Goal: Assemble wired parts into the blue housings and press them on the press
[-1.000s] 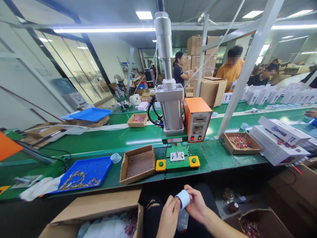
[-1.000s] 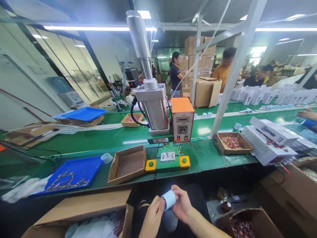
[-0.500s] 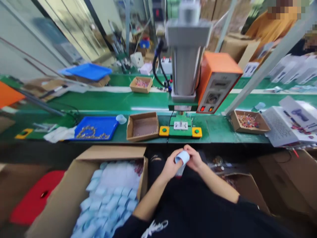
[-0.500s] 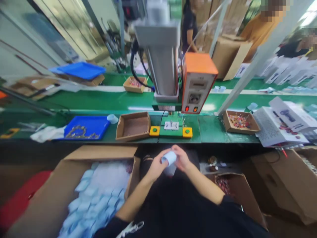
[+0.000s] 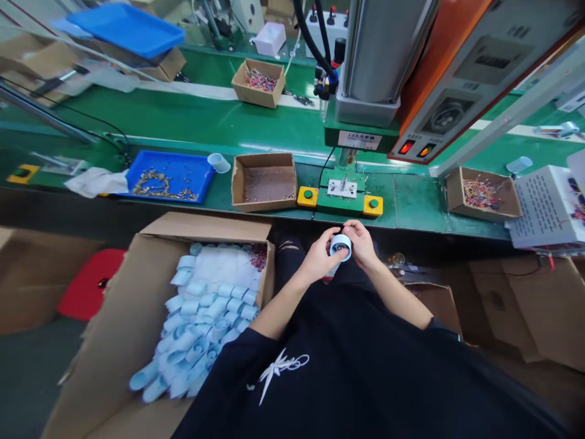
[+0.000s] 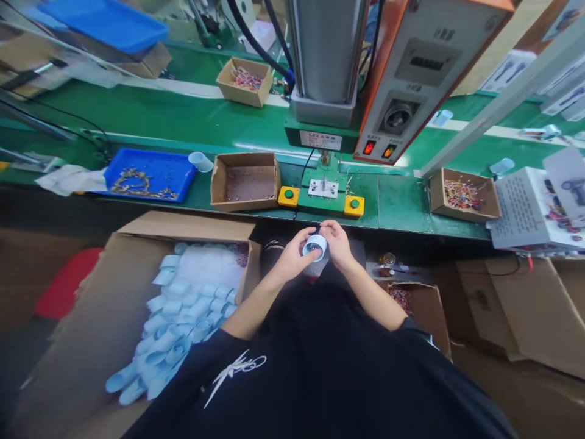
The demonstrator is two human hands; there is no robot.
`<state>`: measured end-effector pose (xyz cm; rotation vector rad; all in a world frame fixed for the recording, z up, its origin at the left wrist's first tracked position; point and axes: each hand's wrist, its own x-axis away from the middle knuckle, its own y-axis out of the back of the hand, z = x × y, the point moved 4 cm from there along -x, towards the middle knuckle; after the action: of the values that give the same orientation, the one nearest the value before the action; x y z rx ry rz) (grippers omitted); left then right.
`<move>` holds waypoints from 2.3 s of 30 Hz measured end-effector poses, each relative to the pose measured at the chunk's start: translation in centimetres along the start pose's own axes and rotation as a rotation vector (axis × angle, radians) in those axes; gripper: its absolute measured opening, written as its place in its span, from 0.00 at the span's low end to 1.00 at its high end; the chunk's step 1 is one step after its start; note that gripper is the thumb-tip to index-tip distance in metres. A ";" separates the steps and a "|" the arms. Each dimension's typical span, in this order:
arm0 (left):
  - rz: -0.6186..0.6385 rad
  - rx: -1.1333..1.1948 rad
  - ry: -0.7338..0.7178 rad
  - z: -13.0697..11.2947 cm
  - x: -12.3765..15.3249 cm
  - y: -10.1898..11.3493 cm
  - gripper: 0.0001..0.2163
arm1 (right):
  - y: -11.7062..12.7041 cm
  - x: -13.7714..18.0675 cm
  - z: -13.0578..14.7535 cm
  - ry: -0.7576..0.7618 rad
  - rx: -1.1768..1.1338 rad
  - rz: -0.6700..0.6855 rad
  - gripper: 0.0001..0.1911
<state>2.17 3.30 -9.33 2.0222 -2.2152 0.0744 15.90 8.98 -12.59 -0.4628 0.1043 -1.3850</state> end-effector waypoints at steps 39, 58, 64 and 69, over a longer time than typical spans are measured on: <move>-0.074 0.134 -0.071 1.1 1.6 -0.4 0.34 | 0.0 4.2 0.6 0.501 0.799 0.016 0.30; -0.031 0.290 0.095 4.5 0.9 0.5 0.42 | -1.4 5.0 -0.7 0.798 0.991 0.377 0.28; 0.059 0.368 0.145 7.2 -0.6 0.8 0.46 | -0.9 5.5 0.8 0.612 1.011 0.432 0.22; 0.017 0.332 0.133 8.4 -0.6 0.4 0.40 | -0.5 5.2 0.8 0.575 1.014 0.460 0.22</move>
<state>1.19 2.80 -17.65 2.0816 -2.2574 0.5976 16.77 4.15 -10.64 0.7690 -0.0339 -0.9172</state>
